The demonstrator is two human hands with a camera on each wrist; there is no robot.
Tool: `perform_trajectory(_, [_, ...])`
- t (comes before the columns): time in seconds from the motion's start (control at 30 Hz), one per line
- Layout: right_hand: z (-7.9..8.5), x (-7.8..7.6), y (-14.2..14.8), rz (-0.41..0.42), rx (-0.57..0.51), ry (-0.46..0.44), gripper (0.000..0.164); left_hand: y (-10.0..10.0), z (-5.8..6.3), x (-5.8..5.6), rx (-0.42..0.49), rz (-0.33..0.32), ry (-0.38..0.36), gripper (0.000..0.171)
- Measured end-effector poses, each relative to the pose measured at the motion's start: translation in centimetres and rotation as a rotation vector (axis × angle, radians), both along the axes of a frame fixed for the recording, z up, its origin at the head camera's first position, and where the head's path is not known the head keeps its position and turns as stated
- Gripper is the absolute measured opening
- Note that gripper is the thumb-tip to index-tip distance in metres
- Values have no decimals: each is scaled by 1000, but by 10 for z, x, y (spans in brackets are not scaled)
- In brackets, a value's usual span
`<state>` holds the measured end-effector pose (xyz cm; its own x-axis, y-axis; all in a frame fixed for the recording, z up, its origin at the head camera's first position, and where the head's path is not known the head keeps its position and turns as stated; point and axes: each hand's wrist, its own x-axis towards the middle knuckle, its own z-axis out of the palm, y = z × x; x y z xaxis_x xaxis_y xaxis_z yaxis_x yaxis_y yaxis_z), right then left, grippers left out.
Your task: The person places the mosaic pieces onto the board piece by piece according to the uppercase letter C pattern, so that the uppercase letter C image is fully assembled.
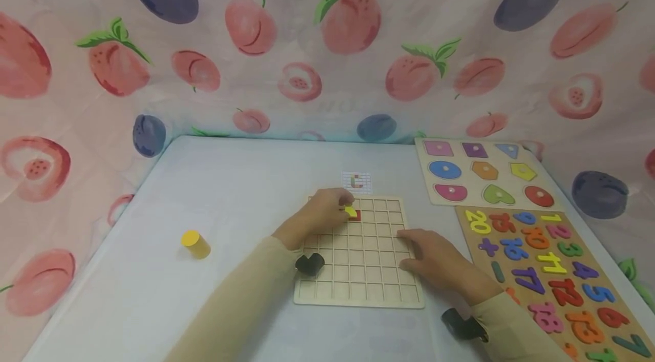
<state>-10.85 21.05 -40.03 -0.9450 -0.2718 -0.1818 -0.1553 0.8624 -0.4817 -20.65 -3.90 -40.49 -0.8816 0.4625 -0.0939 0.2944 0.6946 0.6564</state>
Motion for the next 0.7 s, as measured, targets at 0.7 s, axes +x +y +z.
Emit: perform_trajectory(0.7, [-1,1,2,2,-9,-14,57,28,-14,-1,14,-62,39,34])
